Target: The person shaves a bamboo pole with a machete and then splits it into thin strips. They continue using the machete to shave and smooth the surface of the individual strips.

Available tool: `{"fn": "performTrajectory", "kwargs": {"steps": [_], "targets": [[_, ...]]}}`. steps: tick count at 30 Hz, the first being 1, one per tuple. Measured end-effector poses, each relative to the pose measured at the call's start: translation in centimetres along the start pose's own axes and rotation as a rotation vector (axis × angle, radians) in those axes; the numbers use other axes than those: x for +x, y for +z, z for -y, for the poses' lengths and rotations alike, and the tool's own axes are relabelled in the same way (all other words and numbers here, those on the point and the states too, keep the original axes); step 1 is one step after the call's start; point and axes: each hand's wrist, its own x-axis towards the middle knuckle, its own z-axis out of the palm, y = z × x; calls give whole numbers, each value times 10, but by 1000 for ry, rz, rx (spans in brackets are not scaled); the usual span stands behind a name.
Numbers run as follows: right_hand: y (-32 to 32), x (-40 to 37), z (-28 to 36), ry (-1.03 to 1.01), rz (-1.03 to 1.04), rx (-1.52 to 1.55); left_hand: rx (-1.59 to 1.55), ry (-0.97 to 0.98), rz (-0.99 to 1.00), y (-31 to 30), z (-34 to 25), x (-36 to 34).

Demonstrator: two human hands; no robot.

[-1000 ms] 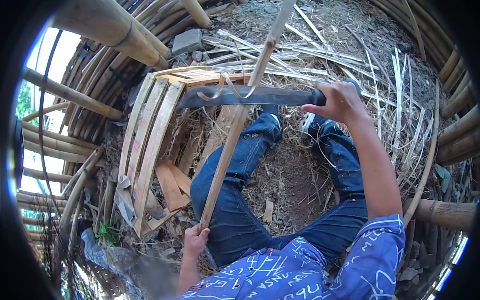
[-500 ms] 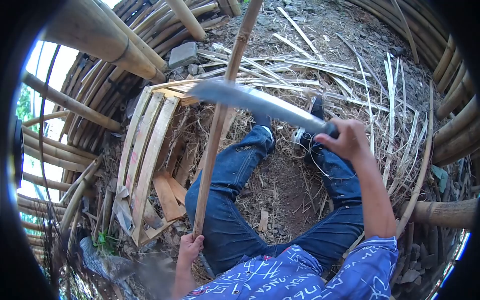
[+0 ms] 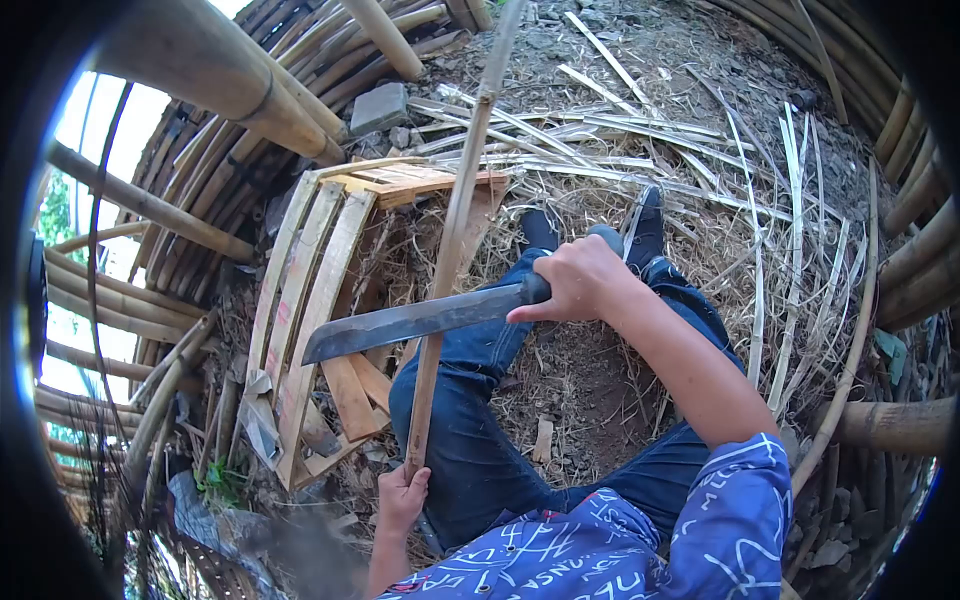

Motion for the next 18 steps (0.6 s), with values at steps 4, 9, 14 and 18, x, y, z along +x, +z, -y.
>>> {"fn": "performTrajectory", "kwargs": {"steps": [4,9,14,18], "targets": [[-5,-2,-18,32,-51,-24,70,62,-31,1,-6,4],[-5,-8,-38,-29,-116,-99,32,59,-17,-3,-1,2],[-5,-14,-46,-58,-192,-103,78,87,9,-6,-6,3],[-6,-20,-53,-64,-223,-135,82,99,48,-8,1,3]]}}
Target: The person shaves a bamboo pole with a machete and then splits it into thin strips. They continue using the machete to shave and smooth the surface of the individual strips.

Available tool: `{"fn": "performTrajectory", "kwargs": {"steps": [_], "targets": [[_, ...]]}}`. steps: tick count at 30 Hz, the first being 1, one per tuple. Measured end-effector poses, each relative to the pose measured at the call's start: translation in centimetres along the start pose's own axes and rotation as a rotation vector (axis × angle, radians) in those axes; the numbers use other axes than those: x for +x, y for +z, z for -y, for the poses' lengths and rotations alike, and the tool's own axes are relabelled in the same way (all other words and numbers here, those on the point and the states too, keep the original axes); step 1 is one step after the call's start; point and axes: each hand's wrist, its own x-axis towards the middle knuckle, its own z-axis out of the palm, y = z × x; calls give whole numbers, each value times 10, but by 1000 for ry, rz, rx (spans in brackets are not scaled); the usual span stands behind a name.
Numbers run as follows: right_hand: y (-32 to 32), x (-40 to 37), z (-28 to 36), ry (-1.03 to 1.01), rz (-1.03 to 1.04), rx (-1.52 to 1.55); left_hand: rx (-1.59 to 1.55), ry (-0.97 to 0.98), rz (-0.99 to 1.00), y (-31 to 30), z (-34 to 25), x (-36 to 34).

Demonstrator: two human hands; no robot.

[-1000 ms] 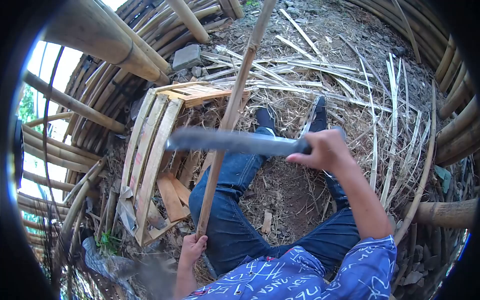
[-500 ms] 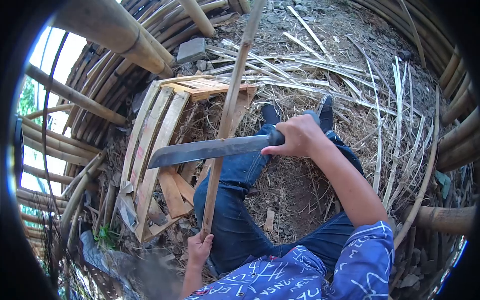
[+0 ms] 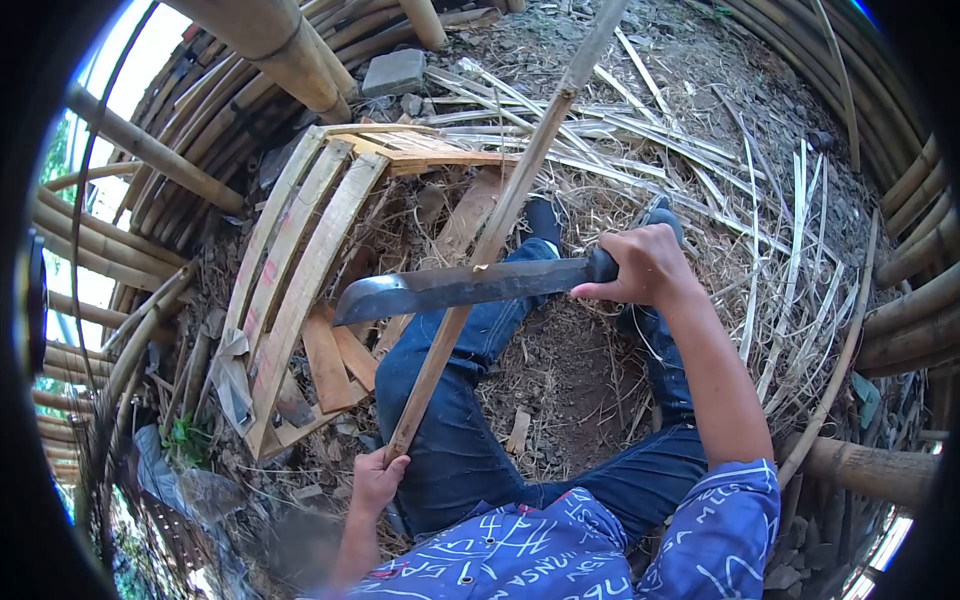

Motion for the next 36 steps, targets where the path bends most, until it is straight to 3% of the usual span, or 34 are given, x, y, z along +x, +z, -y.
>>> {"fn": "performTrajectory", "kwargs": {"steps": [10,15,19,28,36], "targets": [[-9,-18,-13,46,55,-19,13,-33,3,-2,-7,-1],[-9,-26,-30,15,-57,-21,-22,-74,26,-3,3,-2],[-19,-49,-57,132,-59,-33,-110,-99,28,-5,4,-1],[-26,-87,-77,133,-67,-158,-26,-112,79,-10,4,-1],[-12,-70,-8,203,-138,47,-123,-205,114,-6,3,6]]}}
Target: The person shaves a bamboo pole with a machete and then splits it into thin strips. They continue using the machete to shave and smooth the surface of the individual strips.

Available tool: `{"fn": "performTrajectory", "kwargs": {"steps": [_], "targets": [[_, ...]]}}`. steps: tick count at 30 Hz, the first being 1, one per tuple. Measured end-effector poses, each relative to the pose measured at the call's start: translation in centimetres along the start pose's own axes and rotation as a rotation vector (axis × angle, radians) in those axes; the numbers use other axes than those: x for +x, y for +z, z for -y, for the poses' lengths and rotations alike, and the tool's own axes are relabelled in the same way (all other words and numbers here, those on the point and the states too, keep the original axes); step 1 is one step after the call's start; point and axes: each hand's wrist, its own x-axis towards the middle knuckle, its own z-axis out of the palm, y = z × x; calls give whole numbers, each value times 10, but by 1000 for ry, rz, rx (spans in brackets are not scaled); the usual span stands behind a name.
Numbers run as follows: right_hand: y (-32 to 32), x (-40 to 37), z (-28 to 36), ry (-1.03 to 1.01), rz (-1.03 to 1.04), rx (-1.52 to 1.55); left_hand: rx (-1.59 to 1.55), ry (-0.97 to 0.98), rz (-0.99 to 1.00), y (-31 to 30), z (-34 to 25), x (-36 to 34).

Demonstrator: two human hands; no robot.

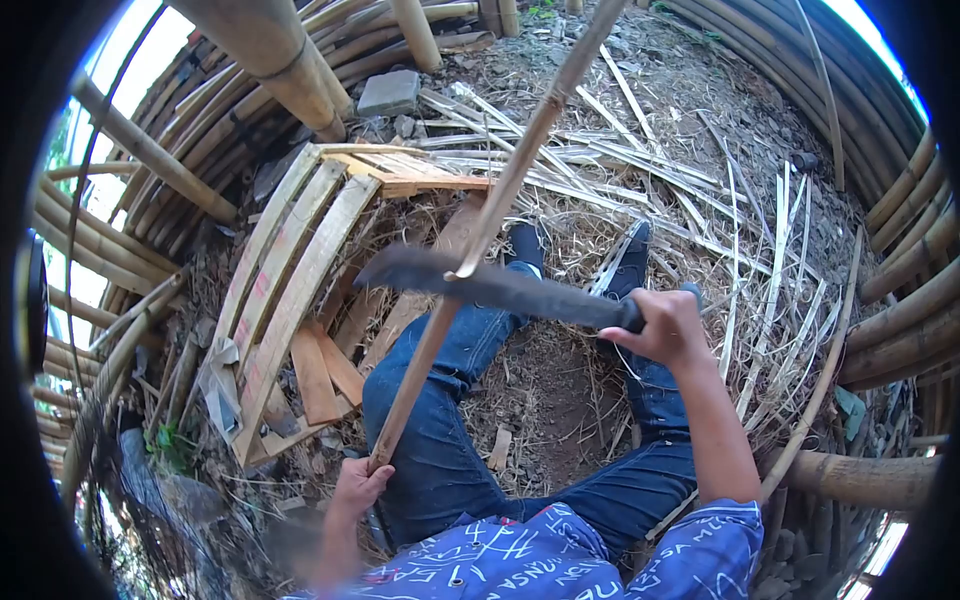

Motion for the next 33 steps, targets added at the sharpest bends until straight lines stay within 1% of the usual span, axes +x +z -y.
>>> {"fn": "performTrajectory", "kwargs": {"steps": [1,2,3,5,6,8,9,11,12,13,15,17,19,23,25,27,28,29,31,33], "targets": [[2,7,10,-77,13,13,12,8,3,-2,-4,2],[4,15,20,-155,27,26,99,55,18,-4,-8,2],[6,25,32,-149,17,29,186,99,33,-7,-12,2],[10,47,52,-235,60,41,202,110,23,-7,-16,1],[13,56,58,-228,52,42,197,106,12,-6,-18,0],[16,75,64,-215,121,10,163,112,-30,-2,-17,-2],[18,82,64,-212,115,9,168,116,-29,-1,-17,-2],[22,96,64,-198,116,3,106,65,-12,-2,-17,-3],[15,103,65,-141,159,26,116,80,-3,-3,-16,-3],[13,108,63,-143,163,24,111,79,-2,-4,-12,-1],[13,110,59,-129,174,-52,-91,-60,51,-5,-2,1],[16,108,53,-141,167,-49,-104,-47,60,-8,1,3],[18,103,48,-192,101,-59,-118,-43,66,-8,7,2],[12,94,29,-177,87,-70,-135,-30,74,-9,8,-1],[7,86,6,-94,61,-132,-151,-32,76,-9,6,-1],[0,77,-21,-53,13,-198,-173,-64,80,-10,9,1],[-8,71,-33,23,60,-169,-177,-64,85,-10,10,0],[-13,64,-47,51,58,-171,-163,-67,95,-12,11,2],[-25,49,-70,16,18,-229,-154,-73,108,-12,10,2],[-26,30,-90,33,28,-276,-81,-81,124,-13,2,2]]}}
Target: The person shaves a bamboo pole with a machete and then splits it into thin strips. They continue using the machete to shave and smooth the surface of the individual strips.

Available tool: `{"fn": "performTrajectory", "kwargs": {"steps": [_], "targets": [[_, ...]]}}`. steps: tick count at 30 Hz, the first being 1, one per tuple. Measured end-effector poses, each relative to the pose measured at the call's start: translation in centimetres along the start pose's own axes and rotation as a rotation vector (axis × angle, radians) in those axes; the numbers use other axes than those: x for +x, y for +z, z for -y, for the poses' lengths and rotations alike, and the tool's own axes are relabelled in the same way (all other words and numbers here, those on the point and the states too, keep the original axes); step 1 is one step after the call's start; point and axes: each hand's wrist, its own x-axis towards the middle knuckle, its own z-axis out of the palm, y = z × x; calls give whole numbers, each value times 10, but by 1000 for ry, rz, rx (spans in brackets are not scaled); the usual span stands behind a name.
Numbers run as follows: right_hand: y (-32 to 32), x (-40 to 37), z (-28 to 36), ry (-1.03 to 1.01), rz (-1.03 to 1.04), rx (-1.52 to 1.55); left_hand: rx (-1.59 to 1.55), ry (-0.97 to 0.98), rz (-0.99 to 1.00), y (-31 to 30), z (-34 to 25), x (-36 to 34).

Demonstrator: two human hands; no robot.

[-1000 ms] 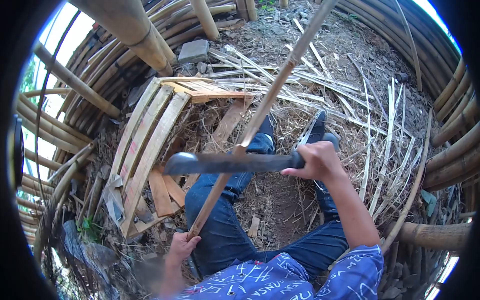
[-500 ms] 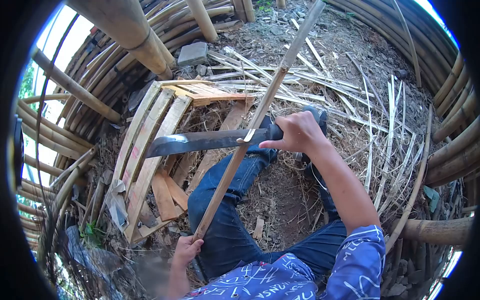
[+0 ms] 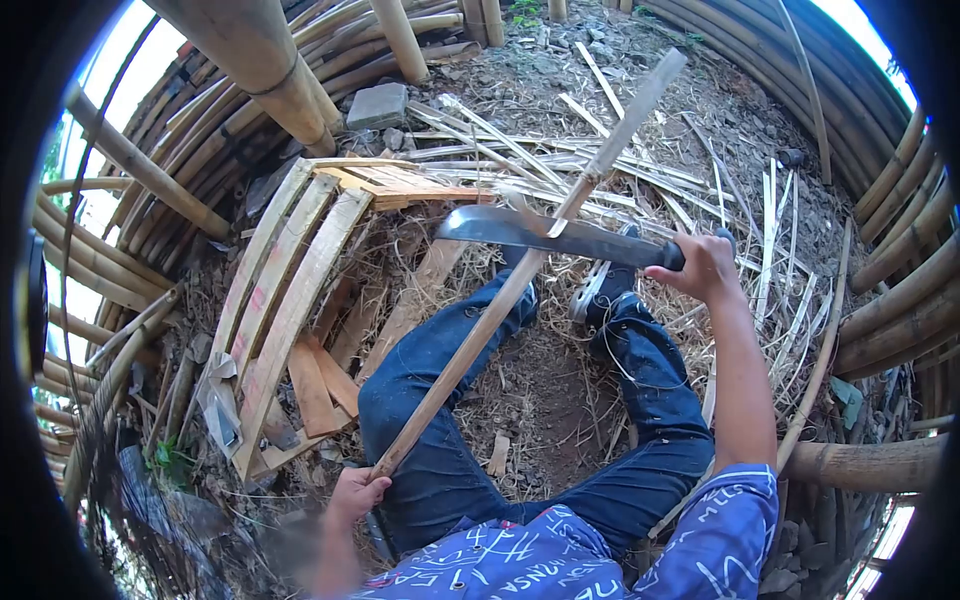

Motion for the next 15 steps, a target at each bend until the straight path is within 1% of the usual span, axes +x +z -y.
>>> {"fn": "performTrajectory", "kwargs": {"steps": [2,3,4,6,7,8,10,12,14,15], "targets": [[4,-15,-17,132,-14,31,1,-2,15,0,4,-2],[-2,-21,-30,278,17,-30,-5,5,-10,1,12,-6],[-10,-30,-41,245,31,-107,-8,11,-36,0,16,-7],[-13,-41,-49,289,140,-17,6,-8,-29,-1,3,-8],[-9,-45,-47,244,46,-98,-13,-14,0,-1,-6,-7],[-6,-48,-43,249,42,-100,-25,-21,36,-2,-12,-5],[0,-53,-30,341,58,66,1,-33,27,-1,-12,-3],[2,-57,-10,327,8,119,28,-51,10,1,-7,-4],[-3,-54,21,353,107,315,-70,-49,14,2,-2,-3],[-1,-52,37,251,60,314,-95,-58,17,3,-10,-4]]}}
